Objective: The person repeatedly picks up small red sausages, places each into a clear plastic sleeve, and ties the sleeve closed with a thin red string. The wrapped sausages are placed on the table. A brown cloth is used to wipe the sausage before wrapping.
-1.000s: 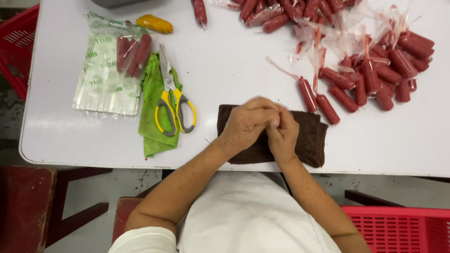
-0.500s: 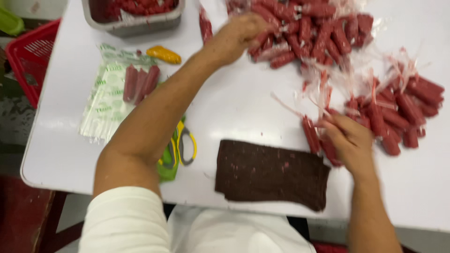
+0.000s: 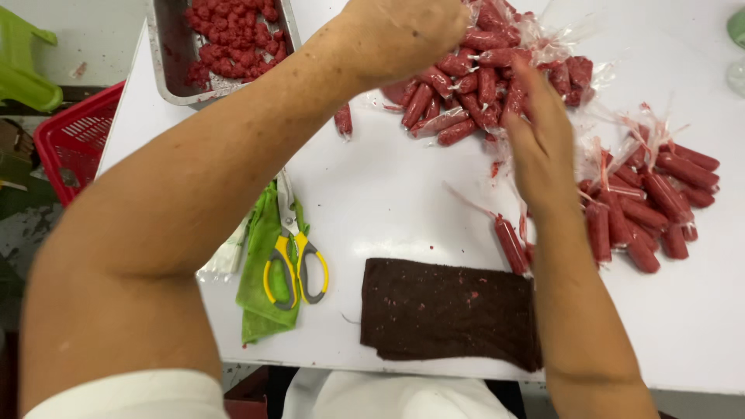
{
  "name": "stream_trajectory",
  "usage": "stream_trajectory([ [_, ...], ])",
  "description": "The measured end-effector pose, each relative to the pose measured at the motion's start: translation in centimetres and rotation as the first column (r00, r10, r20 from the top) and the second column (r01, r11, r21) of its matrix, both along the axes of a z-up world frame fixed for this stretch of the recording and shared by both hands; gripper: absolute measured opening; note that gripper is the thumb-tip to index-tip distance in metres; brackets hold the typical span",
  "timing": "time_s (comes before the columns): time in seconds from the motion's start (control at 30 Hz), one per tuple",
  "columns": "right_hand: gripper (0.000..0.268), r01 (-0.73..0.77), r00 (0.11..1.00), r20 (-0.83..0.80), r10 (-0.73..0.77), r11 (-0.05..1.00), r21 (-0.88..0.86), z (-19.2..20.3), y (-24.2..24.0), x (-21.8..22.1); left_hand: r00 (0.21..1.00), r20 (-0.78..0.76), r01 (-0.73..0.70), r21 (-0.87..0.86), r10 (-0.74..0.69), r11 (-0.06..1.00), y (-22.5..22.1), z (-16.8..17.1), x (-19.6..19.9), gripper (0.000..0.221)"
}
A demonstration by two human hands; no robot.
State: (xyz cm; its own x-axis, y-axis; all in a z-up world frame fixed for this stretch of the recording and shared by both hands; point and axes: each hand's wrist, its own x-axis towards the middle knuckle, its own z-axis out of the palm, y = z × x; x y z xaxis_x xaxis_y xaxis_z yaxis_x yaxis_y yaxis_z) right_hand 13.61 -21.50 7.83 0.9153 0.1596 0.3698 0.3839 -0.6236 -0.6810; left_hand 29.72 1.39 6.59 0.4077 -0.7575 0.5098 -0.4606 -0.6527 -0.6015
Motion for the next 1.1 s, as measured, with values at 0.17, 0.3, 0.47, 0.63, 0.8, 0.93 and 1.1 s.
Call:
stream_trajectory([
  [0.17, 0.02, 0.232, 0.926, -0.35, 0.142, 0.516, 0.824, -1.8, 3.3, -1.1, 0.979, 0.055, 0.191, 0.122, -0.199, 0.974, -0.6, 3.8, -9.2, 0.017],
  [0.3, 0.016, -0.247, 0.959, -0.102, 0.266, 0.955, 0.166, -1.0, 2.8, -7.8, 0.909, 0.107, 0.369, 0.24, -0.403, 0.898, 1.5, 6.7, -15.4, 0.016],
  [0.47, 0.031, -0.46, 0.843, -0.248, 0.477, 0.879, 0.127, -4.5, 0.6, -14.1, 0.876, -0.151, 0.48, 0.178, -0.458, 0.859, 4.2, 4.4, -24.9, 0.032],
  [0.63, 0.031, -0.22, 0.82, 0.414, 0.395, 0.886, -0.408, -5.8, 1.2, -18.3, 0.166, -0.743, -0.374, -0.656, -0.648, 0.656, 8.9, 1.8, -35.2, 0.054],
  [0.8, 0.024, -0.617, 0.691, 0.107, 0.715, 0.661, -0.427, -15.6, 2.6, -21.6, -0.275, 0.237, -0.958, 0.01, -0.932, 0.285, 3.0, -14.2, -44.1, 0.027],
  [0.93, 0.027, -0.867, 0.458, -0.145, 0.877, 0.477, 0.146, -9.7, 1.2, -20.7, -0.406, -0.352, -0.848, -0.197, -0.843, 0.491, 3.5, -14.0, -44.2, 0.021],
  [1.1, 0.01, -0.508, 0.417, -0.225, 0.881, 0.431, 0.746, -6.4, 0.6, -24.1, 0.463, -0.526, 0.145, -0.749, -0.714, 0.646, 2.7, -8.9, -40.4, 0.029],
])
